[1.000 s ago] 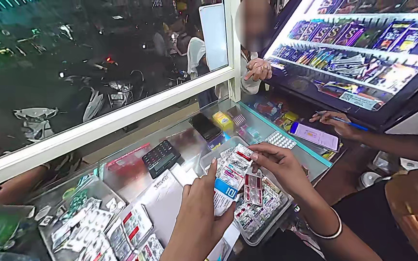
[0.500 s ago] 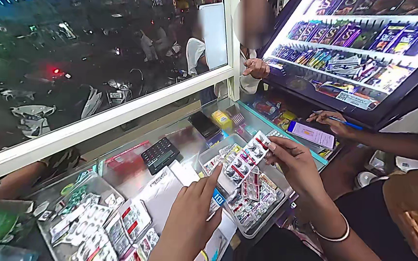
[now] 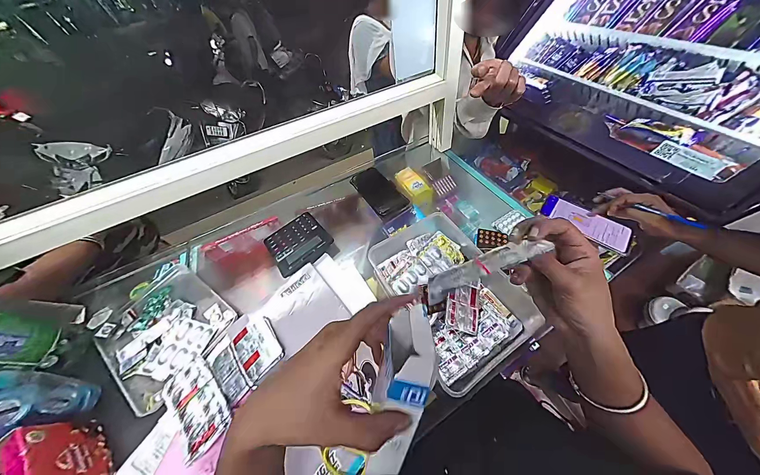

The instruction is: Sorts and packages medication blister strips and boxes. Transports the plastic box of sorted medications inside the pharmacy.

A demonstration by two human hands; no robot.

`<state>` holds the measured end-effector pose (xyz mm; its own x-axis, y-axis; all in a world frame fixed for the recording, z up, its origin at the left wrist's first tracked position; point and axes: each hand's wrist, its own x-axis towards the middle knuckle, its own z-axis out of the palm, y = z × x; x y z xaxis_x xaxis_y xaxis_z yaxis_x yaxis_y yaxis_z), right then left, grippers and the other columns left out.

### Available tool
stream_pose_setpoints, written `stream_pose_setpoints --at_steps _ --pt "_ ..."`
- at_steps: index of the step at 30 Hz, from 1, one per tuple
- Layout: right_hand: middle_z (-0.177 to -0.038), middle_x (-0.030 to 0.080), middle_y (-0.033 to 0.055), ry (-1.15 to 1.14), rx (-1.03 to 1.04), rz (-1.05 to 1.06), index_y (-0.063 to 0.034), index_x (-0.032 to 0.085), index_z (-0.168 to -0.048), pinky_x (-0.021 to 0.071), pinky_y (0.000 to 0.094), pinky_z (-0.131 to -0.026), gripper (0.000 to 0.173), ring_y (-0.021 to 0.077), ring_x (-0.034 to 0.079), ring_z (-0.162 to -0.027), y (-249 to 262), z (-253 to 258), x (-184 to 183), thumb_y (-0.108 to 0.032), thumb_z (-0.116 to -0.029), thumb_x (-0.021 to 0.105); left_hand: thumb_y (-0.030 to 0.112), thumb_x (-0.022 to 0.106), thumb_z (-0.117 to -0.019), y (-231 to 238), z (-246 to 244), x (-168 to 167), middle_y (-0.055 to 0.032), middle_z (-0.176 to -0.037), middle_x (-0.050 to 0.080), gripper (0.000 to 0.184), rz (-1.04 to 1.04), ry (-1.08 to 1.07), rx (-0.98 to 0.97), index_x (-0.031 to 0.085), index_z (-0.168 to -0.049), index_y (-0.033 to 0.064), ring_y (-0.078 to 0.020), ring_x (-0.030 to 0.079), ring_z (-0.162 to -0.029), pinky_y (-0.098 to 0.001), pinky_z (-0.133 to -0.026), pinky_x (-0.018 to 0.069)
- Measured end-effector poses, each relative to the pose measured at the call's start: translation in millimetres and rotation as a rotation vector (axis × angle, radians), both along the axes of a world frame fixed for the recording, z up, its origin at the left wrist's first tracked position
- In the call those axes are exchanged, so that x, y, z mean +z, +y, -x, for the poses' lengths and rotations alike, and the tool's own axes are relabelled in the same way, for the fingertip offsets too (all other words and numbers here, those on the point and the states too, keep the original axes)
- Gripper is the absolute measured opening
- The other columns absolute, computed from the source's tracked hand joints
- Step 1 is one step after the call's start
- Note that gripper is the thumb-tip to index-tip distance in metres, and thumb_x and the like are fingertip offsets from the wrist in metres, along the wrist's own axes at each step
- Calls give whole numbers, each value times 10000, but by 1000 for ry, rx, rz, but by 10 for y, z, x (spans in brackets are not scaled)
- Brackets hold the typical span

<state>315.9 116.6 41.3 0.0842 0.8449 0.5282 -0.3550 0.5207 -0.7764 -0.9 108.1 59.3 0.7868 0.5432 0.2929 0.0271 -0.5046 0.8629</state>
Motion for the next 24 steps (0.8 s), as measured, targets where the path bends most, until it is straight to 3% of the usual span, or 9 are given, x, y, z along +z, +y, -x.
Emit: stream_pose_setpoints --at_steps 2,5,8,13,15,18,24 --pt "-1115 709 -76 -119 26 -163 -237 731 -1067 613 190 -792 142 26 702 -959 10 -27 -41 -161 -1004 629 355 803 -870 19 2 26 -40 -1303 661 754 157 -162 -195 452 -1498 127 -90 660 -1120 -245 -938 570" --pt "-1209 730 -96 -254 22 -307 -253 741 -1122 567 179 -902 183 31 688 -1089 3 -45 -32 -197 -1035 590 387 797 -864 48 47 28 53 -1508 512 720 204 -307 -198 505 -1492 192 -56 603 -1226 -242 -991 551" --pt "-1275 714 -69 -311 120 -344 -228 744 -1140 555 239 -1002 189 85 669 -1184 18 -64 -86 -160 -1023 612 360 803 -858 166 60 -37 -13 -1574 445 719 271 -382 -168 515 -1491 178 -122 639 -1194 -301 -942 588" --pt "-1291 702 -67 -430 171 -424 -204 734 -1169 563 218 -977 198 70 659 -1187 4 -81 -91 -219 -976 693 304 808 -862 239 52 -55 -38 -1624 367 708 317 -366 -229 514 -1488 150 -151 628 -1225 -322 -958 589" --pt "-1229 724 -53 -457 94 -454 -171 730 -1084 568 218 -955 146 70 673 -1149 -27 -31 -78 -229 -950 732 316 811 -857 248 52 -62 -49 -1635 345 699 330 -357 -239 529 -1475 152 -156 633 -1214 -327 -943 594" --pt "-1167 730 -38 -469 28 -424 -134 679 -966 577 202 -906 106 66 684 -1092 -62 50 -62 -107 -909 764 314 809 -856 268 28 -64 -58 -1647 319 681 347 -366 -254 543 -1462 156 -166 635 -1217 -335 -938 599" --pt "-1162 704 -54 -385 232 -236 -189 553 -1086 556 181 -865 258 40 673 -1051 -51 55 -84 -31 -926 679 279 810 -869 191 19 -43 20 -1585 416 687 304 -332 -227 522 -1482 164 -89 611 -1232 -286 -978 577"
